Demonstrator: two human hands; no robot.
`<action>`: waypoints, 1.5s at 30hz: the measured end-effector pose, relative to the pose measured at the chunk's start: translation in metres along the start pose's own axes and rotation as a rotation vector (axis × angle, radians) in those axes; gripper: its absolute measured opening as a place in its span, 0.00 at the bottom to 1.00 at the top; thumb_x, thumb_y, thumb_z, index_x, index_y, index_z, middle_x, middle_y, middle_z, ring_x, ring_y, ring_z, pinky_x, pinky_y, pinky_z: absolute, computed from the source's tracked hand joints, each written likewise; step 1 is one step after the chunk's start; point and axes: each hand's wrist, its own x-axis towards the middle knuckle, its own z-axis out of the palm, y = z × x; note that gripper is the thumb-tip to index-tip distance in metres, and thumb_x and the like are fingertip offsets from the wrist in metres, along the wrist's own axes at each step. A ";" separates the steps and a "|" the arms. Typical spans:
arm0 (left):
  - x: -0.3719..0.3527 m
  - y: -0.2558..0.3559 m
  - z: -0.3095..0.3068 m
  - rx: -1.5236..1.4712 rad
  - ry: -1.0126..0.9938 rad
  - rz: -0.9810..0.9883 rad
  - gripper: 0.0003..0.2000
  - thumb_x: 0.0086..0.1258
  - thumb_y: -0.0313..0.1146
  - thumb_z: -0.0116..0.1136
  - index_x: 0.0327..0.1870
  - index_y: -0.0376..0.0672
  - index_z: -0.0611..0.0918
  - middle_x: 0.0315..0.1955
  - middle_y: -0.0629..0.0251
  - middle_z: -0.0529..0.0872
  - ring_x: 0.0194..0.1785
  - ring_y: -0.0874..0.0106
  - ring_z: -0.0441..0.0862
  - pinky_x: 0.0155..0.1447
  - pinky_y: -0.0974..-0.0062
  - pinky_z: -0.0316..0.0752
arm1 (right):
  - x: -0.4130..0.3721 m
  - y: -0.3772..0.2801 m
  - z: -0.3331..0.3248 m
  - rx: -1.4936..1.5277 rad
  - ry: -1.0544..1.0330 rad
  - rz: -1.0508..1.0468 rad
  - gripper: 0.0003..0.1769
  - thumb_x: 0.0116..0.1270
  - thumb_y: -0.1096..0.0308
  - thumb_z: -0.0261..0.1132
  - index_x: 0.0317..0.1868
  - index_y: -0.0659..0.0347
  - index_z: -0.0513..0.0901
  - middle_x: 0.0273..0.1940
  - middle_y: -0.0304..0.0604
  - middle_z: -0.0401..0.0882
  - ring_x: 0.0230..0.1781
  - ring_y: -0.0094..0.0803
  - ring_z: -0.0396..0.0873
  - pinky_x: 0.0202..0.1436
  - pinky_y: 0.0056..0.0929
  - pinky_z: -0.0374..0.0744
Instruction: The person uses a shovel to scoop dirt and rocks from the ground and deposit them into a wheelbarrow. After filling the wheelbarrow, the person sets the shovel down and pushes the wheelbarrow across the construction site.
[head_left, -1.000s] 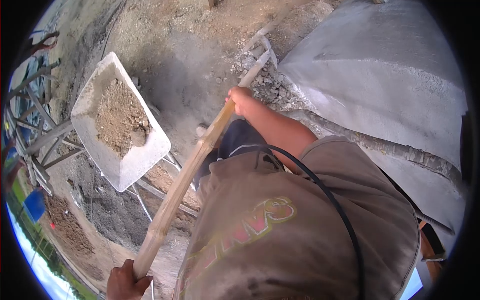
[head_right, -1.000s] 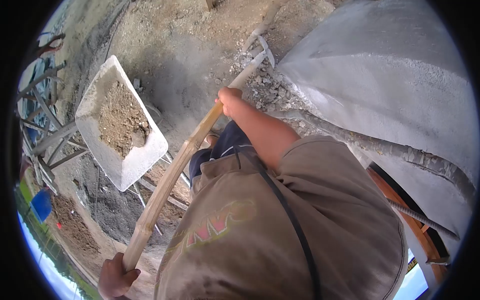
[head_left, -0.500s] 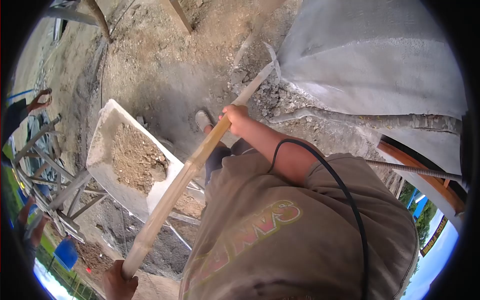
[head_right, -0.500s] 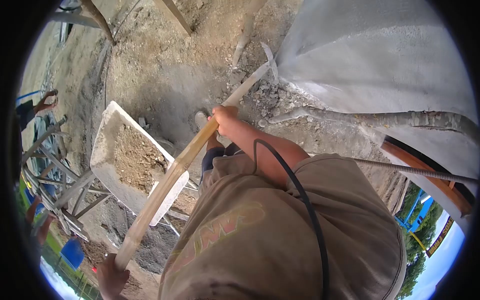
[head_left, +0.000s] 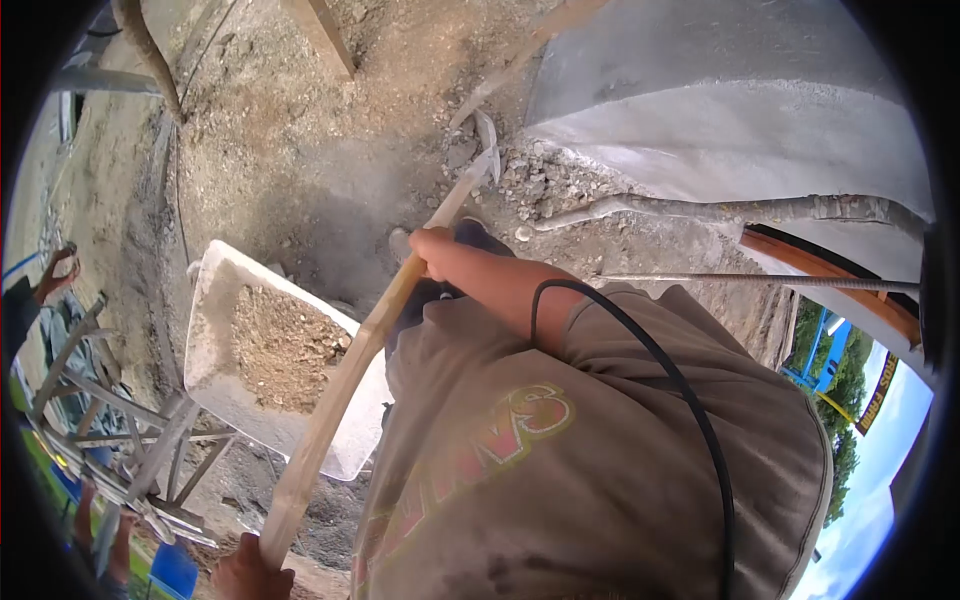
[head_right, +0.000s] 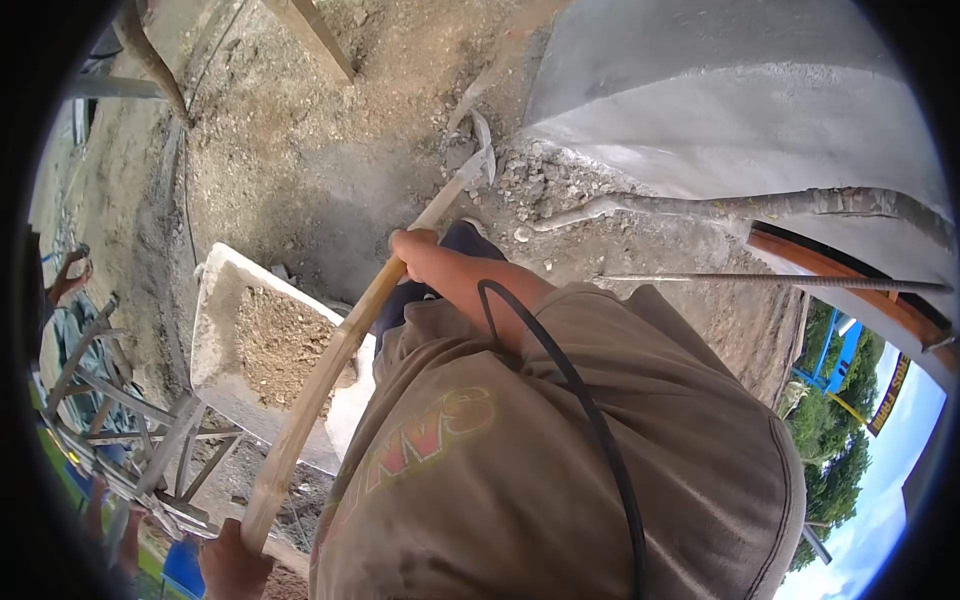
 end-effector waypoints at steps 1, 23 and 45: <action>-0.010 0.005 -0.029 0.076 -0.006 -0.037 0.17 0.59 0.41 0.68 0.45 0.44 0.78 0.38 0.47 0.88 0.44 0.45 0.85 0.45 0.49 0.80 | -0.009 0.004 -0.001 0.026 -0.049 0.021 0.22 0.65 0.70 0.63 0.59 0.66 0.72 0.54 0.53 0.76 0.46 0.45 0.84 0.38 0.45 0.88; 0.178 0.059 -0.145 0.194 0.134 0.571 0.11 0.57 0.34 0.59 0.37 0.39 0.75 0.24 0.45 0.84 0.32 0.44 0.84 0.40 0.48 0.78 | 0.125 -0.026 -0.089 0.399 0.351 0.185 0.22 0.69 0.70 0.56 0.60 0.72 0.71 0.45 0.54 0.79 0.33 0.43 0.84 0.34 0.38 0.85; 0.189 -0.020 -0.275 0.249 0.211 0.552 0.13 0.53 0.33 0.63 0.37 0.39 0.75 0.26 0.44 0.84 0.34 0.42 0.83 0.42 0.46 0.76 | 0.077 -0.092 0.010 0.492 0.072 0.116 0.16 0.64 0.74 0.62 0.51 0.67 0.72 0.43 0.53 0.78 0.35 0.45 0.85 0.37 0.46 0.88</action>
